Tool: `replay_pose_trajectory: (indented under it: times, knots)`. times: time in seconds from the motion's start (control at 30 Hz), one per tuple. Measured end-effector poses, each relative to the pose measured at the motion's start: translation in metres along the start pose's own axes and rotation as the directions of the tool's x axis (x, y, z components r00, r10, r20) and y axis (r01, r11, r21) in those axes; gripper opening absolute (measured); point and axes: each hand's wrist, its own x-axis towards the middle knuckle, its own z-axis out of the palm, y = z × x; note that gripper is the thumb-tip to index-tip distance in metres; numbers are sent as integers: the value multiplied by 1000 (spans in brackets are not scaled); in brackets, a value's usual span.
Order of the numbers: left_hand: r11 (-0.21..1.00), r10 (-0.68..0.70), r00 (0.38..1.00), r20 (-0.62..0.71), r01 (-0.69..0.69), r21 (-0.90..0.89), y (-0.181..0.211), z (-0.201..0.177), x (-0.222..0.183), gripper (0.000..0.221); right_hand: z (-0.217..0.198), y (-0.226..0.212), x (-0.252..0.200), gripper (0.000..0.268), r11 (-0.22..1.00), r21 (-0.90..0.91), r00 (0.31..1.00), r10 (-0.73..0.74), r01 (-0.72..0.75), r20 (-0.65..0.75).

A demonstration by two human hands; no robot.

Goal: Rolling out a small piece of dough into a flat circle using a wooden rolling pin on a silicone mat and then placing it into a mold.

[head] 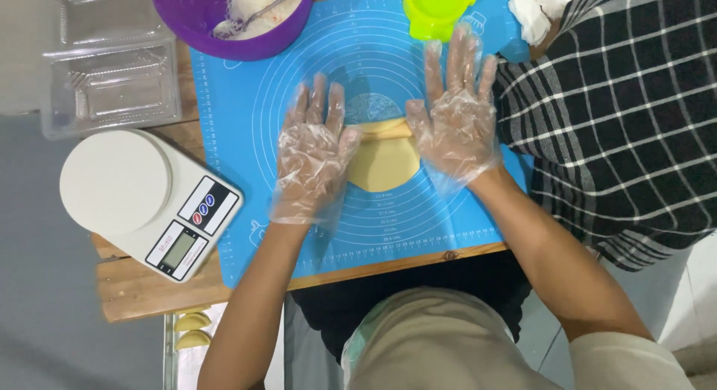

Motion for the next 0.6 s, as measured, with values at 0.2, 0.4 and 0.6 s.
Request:
replay_pose_trajectory:
  times: [0.2, 0.4, 0.6]
  knots:
    - [979, 61, 998, 8, -62, 196, -14, 13, 5, 64, -5, -2, 3, 66, 999, -32, 1000, -21, 21, -4]
    - [973, 19, 997, 69, -2, -230, -19, -1, 40, 65, -24, -8, 38, 79, 984, 92, 955, 121, -151, 270]
    - [-341, 230, 965, -130, -45, -939, -54, 30, 81, 45, 14, 15, 58, 64, 997, 28, 997, 77, -78, 17]
